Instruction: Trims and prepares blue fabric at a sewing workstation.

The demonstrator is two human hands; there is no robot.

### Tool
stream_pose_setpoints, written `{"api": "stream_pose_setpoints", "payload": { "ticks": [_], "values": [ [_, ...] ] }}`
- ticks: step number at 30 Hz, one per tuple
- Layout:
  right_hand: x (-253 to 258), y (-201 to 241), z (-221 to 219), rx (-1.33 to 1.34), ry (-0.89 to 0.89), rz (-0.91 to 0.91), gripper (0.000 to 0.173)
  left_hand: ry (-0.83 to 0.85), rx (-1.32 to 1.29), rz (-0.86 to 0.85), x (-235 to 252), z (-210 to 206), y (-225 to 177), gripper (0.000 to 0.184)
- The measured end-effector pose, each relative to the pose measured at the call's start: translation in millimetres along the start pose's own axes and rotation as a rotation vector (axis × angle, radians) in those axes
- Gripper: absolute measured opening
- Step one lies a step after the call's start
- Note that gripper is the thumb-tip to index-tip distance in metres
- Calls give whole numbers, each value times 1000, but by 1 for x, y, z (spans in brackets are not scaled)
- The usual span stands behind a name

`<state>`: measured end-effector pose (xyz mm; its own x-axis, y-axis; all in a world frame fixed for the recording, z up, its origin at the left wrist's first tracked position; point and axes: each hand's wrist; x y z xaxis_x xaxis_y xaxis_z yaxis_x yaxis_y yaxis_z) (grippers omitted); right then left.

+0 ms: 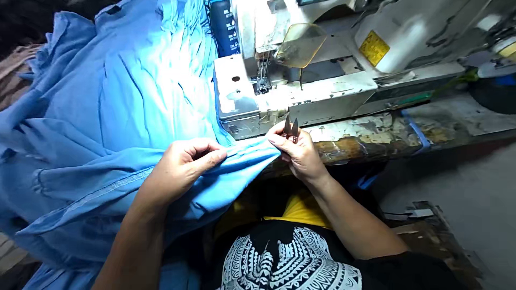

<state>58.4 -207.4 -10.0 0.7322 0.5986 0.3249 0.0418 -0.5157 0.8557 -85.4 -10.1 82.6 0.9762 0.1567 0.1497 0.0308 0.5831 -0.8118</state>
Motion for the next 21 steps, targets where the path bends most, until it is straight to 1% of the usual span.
{"api": "stream_pose_setpoints", "payload": {
  "ticks": [6,9,11,13,14,16,18,19,21],
  "values": [
    [0,-3,0,-24,12,33,10,-35,27,15,-3,0,0,15],
    [0,-1,0,-96,45,99,9,-14,191,-40,1,-7,-4,10],
    [-2,2,-2,-128,61,149,8,5,327,-116,6,-13,-7,15],
    [-3,5,-1,-150,63,174,8,-36,373,-174,9,-11,-10,15],
    [-4,6,0,-162,57,181,8,-72,383,-175,9,-7,-11,15],
    [-4,7,1,-184,35,192,8,-156,405,-138,7,2,-13,14],
    [-5,7,1,-190,25,200,8,-211,439,-121,5,1,-20,15],
    [-5,7,1,-192,28,206,9,-199,446,-134,4,-3,-23,18],
    [-5,8,0,-193,43,220,9,-112,433,-133,6,-15,-24,31]
  ]
}}
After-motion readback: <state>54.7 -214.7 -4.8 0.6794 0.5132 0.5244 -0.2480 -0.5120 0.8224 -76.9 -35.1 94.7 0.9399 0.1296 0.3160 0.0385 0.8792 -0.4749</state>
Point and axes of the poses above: each hand's wrist, its own x-axis towards the middle knuckle, its own z-axis out of the back of the hand, y = z × x, and after that the axes turned 3 degrees about x, right-handed
